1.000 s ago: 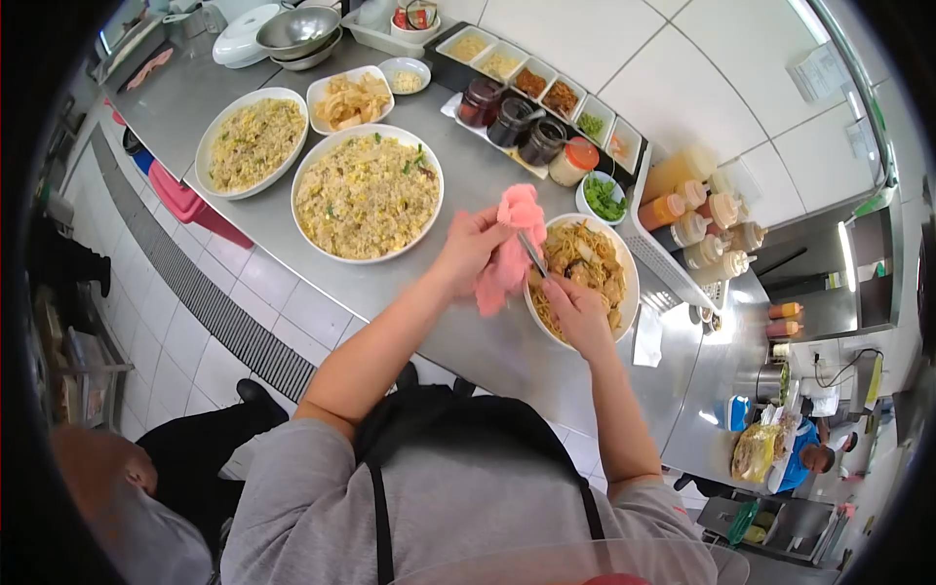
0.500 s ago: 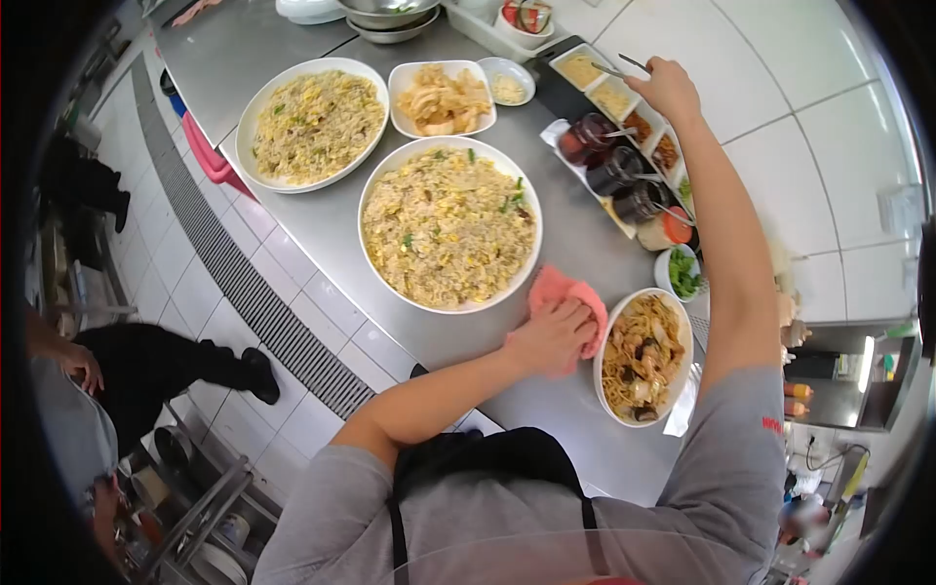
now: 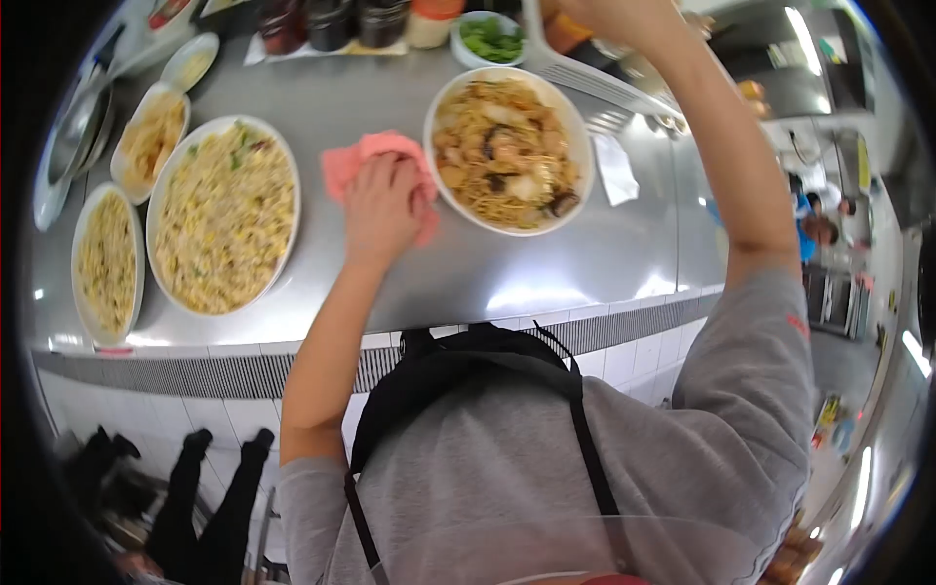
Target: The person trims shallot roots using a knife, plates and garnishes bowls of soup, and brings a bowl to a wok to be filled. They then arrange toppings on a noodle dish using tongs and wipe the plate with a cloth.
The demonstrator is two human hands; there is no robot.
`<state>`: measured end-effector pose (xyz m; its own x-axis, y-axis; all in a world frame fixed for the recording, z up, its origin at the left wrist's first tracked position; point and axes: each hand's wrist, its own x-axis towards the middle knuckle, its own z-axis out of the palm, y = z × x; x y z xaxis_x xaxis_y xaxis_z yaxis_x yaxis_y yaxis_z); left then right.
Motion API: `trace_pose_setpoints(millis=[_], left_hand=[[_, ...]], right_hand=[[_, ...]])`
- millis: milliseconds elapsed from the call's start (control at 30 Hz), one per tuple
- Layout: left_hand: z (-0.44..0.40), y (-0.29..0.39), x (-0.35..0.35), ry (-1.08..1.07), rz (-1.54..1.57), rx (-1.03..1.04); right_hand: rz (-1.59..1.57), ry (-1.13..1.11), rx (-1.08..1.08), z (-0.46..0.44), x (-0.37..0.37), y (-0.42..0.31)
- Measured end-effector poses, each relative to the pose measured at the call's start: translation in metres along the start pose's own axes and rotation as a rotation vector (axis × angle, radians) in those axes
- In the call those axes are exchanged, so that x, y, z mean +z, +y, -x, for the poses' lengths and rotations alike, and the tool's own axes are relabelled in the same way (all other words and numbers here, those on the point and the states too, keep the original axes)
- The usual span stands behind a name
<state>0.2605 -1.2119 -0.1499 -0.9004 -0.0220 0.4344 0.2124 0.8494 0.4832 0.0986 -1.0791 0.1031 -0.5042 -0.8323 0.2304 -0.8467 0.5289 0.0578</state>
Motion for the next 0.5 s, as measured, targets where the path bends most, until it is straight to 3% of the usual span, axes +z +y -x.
trace_pose_setpoints(millis=[33, 100, 167, 233, 333, 433, 500], left_hand=[[-0.002, 0.002, 0.001, 0.000, 0.007, 0.031], [-0.003, 0.005, 0.005, 0.018, -0.121, 0.002], [-0.005, 0.008, 0.007, 0.023, -0.165, 0.015], [-0.005, 0.010, 0.010, 0.028, -0.194, 0.003], [-0.006, 0.010, 0.016, 0.078, -0.263, -0.022], [0.002, 0.013, 0.018, 0.096, -0.316, -0.065], [-0.001, 0.034, 0.028, 0.127, -0.320, -0.077]], right_hand=[[-0.067, 0.097, 0.041, 0.046, -0.006, 0.021], [0.000, -0.060, 0.605, 0.136, -0.006, 0.062], [-0.190, 0.108, 0.776, 0.228, 0.038, 0.098], [-0.235, 0.046, 0.842, 0.276, 0.062, 0.090], [-0.423, 0.246, 0.788, 0.307, 0.137, 0.096], [-0.125, -0.037, 0.477, 0.309, 0.184, 0.090], [0.084, 0.080, 0.397, 0.320, 0.217, 0.079]])
